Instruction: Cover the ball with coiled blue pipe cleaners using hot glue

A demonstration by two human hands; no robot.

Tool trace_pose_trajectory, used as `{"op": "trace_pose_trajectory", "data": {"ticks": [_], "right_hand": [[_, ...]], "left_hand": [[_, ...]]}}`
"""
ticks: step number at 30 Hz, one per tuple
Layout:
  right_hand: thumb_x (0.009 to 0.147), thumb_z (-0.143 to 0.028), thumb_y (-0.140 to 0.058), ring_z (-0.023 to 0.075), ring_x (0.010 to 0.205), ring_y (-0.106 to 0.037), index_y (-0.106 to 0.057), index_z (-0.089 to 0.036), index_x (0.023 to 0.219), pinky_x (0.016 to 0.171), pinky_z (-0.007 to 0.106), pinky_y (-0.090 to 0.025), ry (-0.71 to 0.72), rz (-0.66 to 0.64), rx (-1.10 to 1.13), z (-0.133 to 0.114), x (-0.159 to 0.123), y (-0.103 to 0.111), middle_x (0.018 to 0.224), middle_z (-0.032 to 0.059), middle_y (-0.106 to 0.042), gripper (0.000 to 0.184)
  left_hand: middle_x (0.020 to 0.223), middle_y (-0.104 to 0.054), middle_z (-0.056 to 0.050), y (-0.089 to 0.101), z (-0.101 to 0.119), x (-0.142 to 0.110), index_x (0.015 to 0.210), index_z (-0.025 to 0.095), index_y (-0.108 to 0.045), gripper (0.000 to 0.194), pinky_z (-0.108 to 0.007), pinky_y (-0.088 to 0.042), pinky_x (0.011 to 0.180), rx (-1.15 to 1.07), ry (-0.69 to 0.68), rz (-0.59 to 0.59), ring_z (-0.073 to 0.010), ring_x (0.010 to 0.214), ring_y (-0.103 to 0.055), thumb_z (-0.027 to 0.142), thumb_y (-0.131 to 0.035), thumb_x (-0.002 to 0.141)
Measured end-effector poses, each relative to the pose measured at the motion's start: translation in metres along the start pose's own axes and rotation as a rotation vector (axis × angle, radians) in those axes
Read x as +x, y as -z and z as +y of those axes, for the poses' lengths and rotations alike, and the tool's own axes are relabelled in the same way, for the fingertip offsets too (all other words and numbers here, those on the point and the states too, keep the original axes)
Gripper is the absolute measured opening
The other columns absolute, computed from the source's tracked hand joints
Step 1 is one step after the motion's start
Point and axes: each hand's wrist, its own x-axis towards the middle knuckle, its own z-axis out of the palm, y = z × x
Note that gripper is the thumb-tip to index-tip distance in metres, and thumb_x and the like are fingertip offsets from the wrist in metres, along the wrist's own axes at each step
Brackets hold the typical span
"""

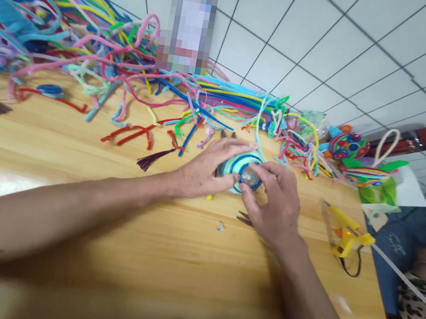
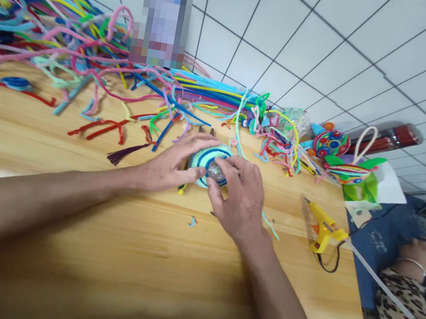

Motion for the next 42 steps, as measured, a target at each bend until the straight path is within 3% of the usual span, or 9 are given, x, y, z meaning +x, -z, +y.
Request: {"op": "trace_pose_trajectory", "data": {"ticks": [6,14,18,30,42], "right_hand": [[0.096,-0.022,-0.074,0.0281,0.114,-0.07,-0.066,-0.029,0.135,0.094,0.047,-0.058,0.062,-0.097,0.119,0.018,0.004,0.01,0.123,0.0105,-0.073,0.041],[0.095,-0.022,-0.074,0.0277,0.111,-0.071,-0.067,-0.03,0.136,0.093,0.048,-0.059,0.06,-0.104,0.145,0.015,0.003,0.01,0.123,0.0094,-0.073,0.043],[0.094,-0.021,-0.075,0.0278,0.112,-0.071,-0.066,-0.03,0.136,0.093,0.048,-0.058,0.068,-0.102,0.146,0.015,0.003,0.01,0.123,0.0094,-0.073,0.044],[0.093,-0.023,-0.075,0.0278,0.109,-0.071,-0.067,-0.03,0.135,0.094,0.048,-0.058,0.064,-0.087,0.112,0.012,0.002,0.009,0.121,0.0092,-0.074,0.043],[0.094,-0.022,-0.077,0.0272,0.112,-0.071,-0.066,-0.028,0.133,0.092,0.046,-0.06,0.087,-0.083,0.133,0.014,0.003,0.011,0.122,0.0105,-0.072,0.041]], "left_hand": [[0.152,-0.057,-0.016,-0.007,0.013,-0.008,0.151,0.025,-0.053,0.049,-0.061,-0.032,0.132,0.061,0.082,0.062,-0.0321,0.149,-0.049,0.038,-0.059,0.104],[0.145,-0.064,-0.013,-0.002,0.014,-0.005,0.138,0.025,-0.06,0.035,-0.058,-0.036,0.129,0.043,0.088,0.069,-0.0295,0.145,-0.054,0.031,-0.058,0.104],[0.147,-0.066,-0.012,-0.003,0.013,-0.003,0.136,0.025,-0.06,0.037,-0.06,-0.035,0.13,0.037,0.085,0.071,-0.0311,0.147,-0.055,0.027,-0.061,0.099],[0.139,-0.068,-0.011,-0.002,0.014,0.0,0.133,0.023,-0.058,0.038,-0.052,-0.045,0.122,0.025,0.06,0.082,-0.0274,0.136,-0.061,0.023,-0.058,0.095],[0.144,-0.065,-0.013,-0.007,0.008,-0.001,0.141,0.025,-0.063,0.046,-0.062,-0.035,0.129,0.094,0.086,0.067,-0.0325,0.141,-0.056,0.03,-0.063,0.095]]}}
